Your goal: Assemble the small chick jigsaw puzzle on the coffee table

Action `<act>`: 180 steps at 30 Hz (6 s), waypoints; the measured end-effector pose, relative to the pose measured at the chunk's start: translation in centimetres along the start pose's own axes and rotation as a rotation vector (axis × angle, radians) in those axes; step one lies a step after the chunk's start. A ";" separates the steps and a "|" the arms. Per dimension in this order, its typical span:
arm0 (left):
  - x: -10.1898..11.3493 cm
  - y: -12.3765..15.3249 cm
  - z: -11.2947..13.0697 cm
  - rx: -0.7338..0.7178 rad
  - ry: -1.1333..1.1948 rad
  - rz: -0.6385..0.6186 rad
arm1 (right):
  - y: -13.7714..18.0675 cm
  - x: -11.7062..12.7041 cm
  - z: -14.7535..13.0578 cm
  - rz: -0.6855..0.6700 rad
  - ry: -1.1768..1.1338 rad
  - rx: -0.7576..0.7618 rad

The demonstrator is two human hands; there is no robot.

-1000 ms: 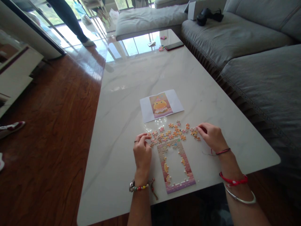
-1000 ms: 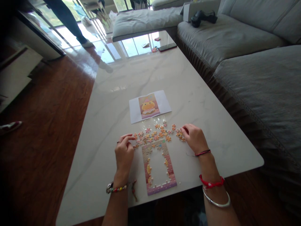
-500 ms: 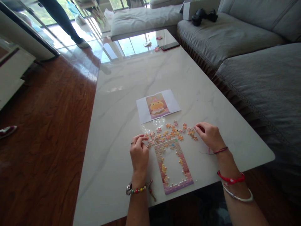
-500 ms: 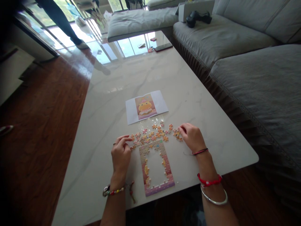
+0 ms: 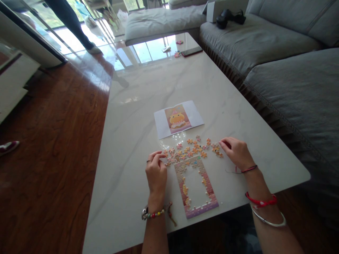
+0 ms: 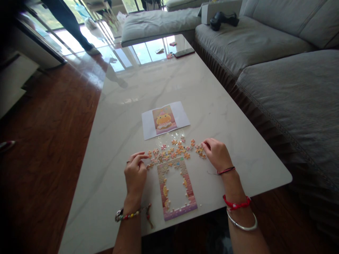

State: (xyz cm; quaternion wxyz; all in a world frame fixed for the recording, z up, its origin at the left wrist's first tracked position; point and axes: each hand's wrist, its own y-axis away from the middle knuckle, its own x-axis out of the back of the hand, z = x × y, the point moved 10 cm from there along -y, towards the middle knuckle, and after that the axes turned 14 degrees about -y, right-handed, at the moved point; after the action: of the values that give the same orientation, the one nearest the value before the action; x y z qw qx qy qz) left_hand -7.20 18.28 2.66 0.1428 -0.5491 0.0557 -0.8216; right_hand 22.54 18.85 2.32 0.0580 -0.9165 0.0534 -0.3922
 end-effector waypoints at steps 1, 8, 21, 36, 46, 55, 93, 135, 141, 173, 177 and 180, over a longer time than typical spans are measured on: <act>0.0 0.0 0.0 -0.001 -0.002 0.000 | 0.0 0.0 0.0 -0.002 0.001 -0.002; 0.0 0.0 0.0 -0.006 0.002 0.005 | 0.0 -0.1 0.2 0.001 -0.004 0.006; -0.2 0.0 0.0 -0.010 0.009 0.001 | 0.0 0.0 0.1 0.010 -0.009 0.021; -0.2 0.0 -0.2 -0.002 0.030 0.001 | 0.0 -0.3 0.0 0.000 -0.020 0.028; 0.0 0.0 -0.1 0.003 0.024 -0.002 | 0.0 -0.2 0.1 -0.002 -0.011 0.010; -0.1 0.0 -0.2 -0.002 0.015 0.003 | 0.0 -0.2 0.2 -0.008 0.002 -0.004; 0.3 0.0 0.2 -0.020 0.032 0.001 | 0.1 -0.7 -0.6 -0.032 0.020 0.028; -1.0 8.4 7.8 -0.407 0.362 -0.378 | 11.5 -6.6 -6.0 -0.575 -0.505 -0.077; -1.5 10.3 7.6 -0.429 0.284 -0.411 | 11.8 -6.4 -5.8 -0.530 -0.388 -0.058; -2.8 11.3 7.7 -0.416 0.256 -0.513 | 11.9 -6.8 -6.7 -0.545 -0.247 0.105; -2.7 11.1 7.5 -0.412 0.296 -0.564 | 11.9 -6.8 -7.1 -0.559 -0.240 0.120; -2.7 11.1 7.3 -0.408 0.304 -0.594 | 11.9 -6.7 -7.0 -0.567 -0.257 0.082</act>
State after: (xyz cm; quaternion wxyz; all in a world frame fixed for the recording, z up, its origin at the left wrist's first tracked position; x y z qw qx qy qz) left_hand 2.37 9.01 0.36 -0.2233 -0.4306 0.0769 -0.8711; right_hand 12.20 7.65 0.61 -0.0104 -0.9339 -0.2279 -0.2753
